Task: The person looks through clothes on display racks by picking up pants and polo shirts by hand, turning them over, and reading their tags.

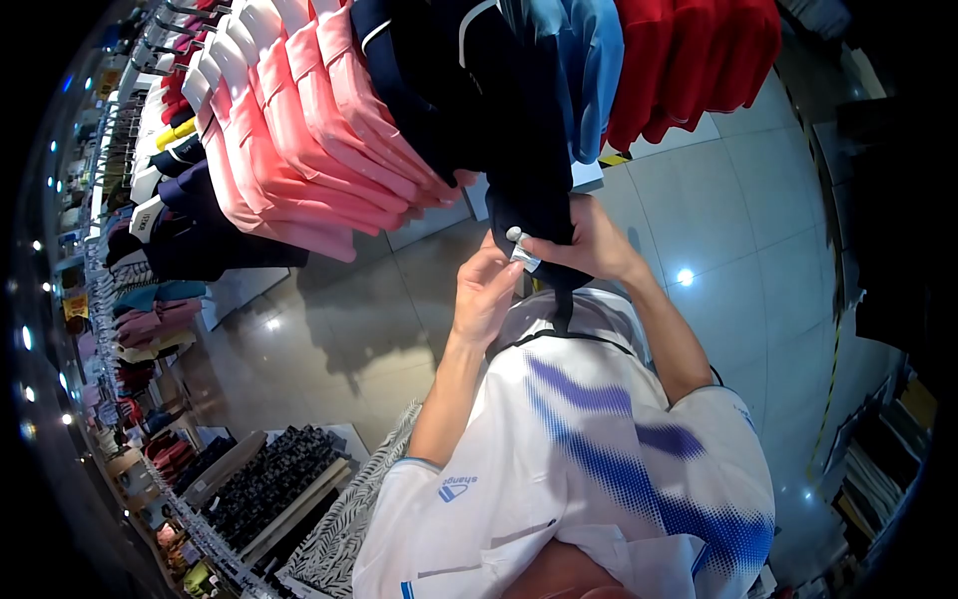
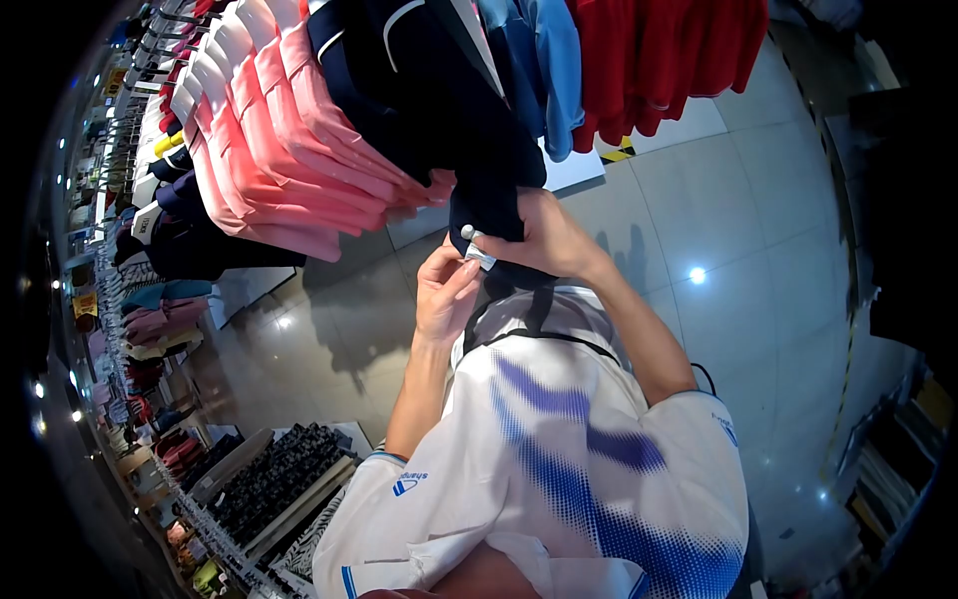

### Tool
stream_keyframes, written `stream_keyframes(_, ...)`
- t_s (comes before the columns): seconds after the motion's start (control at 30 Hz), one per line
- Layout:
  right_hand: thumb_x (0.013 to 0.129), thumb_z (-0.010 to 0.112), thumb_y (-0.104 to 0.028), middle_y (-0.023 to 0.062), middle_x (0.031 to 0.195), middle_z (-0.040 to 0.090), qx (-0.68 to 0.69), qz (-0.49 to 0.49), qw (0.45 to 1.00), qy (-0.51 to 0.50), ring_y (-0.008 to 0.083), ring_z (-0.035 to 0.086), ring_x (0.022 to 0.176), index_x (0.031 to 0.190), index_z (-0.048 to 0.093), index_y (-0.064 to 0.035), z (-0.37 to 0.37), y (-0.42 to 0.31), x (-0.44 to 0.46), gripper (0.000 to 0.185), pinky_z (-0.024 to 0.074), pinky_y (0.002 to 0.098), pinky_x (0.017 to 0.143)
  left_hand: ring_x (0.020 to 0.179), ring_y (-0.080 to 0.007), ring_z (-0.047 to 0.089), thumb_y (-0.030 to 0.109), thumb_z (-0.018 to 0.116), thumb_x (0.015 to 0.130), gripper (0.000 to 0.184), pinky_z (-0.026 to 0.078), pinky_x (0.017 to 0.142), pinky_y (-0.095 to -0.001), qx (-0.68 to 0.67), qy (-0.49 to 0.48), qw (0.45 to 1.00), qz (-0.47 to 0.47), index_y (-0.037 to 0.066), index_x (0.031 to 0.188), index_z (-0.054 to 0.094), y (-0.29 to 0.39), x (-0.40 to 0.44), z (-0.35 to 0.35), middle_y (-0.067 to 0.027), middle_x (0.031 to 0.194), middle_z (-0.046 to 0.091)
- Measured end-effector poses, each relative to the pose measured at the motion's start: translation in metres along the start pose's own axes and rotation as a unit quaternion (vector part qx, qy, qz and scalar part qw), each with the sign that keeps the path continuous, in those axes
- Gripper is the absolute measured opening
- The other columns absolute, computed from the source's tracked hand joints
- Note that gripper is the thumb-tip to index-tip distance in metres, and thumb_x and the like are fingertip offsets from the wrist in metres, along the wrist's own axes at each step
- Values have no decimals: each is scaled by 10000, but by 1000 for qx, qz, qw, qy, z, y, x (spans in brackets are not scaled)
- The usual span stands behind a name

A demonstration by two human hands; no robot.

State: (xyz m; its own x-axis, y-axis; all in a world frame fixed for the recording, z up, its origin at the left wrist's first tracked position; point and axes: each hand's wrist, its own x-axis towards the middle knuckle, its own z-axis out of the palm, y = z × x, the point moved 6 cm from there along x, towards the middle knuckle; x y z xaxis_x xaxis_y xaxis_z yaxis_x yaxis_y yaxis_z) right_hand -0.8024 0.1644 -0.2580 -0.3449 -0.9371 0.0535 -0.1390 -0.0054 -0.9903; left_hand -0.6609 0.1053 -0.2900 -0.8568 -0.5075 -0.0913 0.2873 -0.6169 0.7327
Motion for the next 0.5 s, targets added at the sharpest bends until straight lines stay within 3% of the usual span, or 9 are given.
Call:
stream_keyframes(0.3,756,755,-178,71,679,582,-7,-42,999,31,123,490,545,871,602,13,-2,-1,0,270,412,274,483,1125,-160,474,-57,573,863,149,306,1009,-319,15,-3,1000,2,20,970,643,-4,1,-2,-39,1197,499)
stream_keyframes(0.33,756,755,-178,71,679,582,-7,-42,999,31,123,490,545,871,602,13,-2,0,0,270,412,274,483,966,-108,481,-65,575,862,148,335,823,-253,16,-2,1000,11,16,969,638,-2,1,0,-26,1110,520)
stream_keyframes(0.4,749,760,-171,66,674,581,-13,-27,999,26,123,494,547,861,603,12,-2,4,0,265,409,272,481,807,-56,489,-73,577,860,148,364,637,-186,16,-1,1000,19,12,967,633,-1,3,3,-13,1023,541)
stream_keyframes(0.47,748,760,-167,64,671,578,-10,-28,999,26,123,494,551,858,603,13,-2,3,0,263,410,272,486,917,-97,520,-60,585,857,152,396,803,-244,26,4,999,37,18,975,640,0,4,4,-13,1036,549)
stream_keyframes(0.5,746,761,-163,62,668,576,-7,-29,999,25,123,494,554,854,603,14,-2,3,0,261,411,271,491,917,-97,520,-60,585,857,152,396,803,-244,26,5,999,37,18,975,640,-1,4,1,-13,1036,549)
